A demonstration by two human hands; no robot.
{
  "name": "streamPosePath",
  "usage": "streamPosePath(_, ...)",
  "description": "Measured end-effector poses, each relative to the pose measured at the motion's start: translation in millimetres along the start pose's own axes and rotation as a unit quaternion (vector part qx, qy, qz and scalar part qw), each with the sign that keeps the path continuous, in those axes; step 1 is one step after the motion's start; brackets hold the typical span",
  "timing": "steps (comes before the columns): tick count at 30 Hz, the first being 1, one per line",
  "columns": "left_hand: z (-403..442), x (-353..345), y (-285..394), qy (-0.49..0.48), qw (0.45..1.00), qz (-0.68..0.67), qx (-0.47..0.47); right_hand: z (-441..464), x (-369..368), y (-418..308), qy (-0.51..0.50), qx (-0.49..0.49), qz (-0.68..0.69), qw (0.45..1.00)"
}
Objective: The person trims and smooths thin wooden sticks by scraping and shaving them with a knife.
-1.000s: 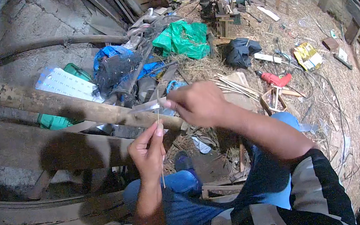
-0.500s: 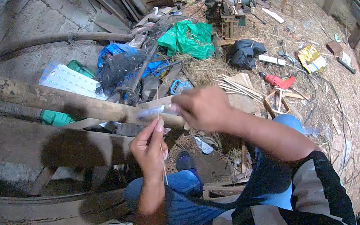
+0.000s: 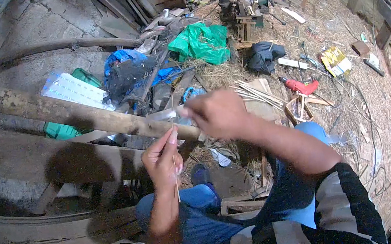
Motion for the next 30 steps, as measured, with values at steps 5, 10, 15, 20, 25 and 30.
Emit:
streamPosePath(5, 2, -2, -2, 0.004, 1.0, 0.009, 0.006, 4, 1, 9, -0.022, -0.034, -0.037, 0.998)
streamPosePath(10, 4, 4, -11, 0.006, 1.0, 0.022, 0.018, 13, -4, 30, -0.023, -0.051, -0.044, 0.997)
streamPosePath(15, 6, 6, -12, 0.0, 1.0, 0.03, -0.002, 4, -7, 26, 0.023, -0.035, -0.058, 0.997)
streamPosePath(20, 5, 7, -3, 0.022, 0.999, 0.026, 0.002, 16, -7, 61, -0.027, -0.143, 0.024, 0.989)
streamPosePath(25, 18, 21, 14, 0.072, 0.996, -0.051, -0.029, -12, -58, 34, -0.084, -0.198, 0.413, 0.885)
streamPosePath(30, 21, 43, 35, 0.115, 0.98, -0.097, -0.133, -24, -73, 1, -0.145, -0.187, 0.455, 0.859)
Point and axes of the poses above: each hand's wrist, its own z-axis towards the middle knuckle, its own x-axis out of the back of the hand, y = z × x, the point moved 9 cm from there along z, towards the middle knuckle, and after that the axes turned 7 degrees about -z, right-handed, at the moved point
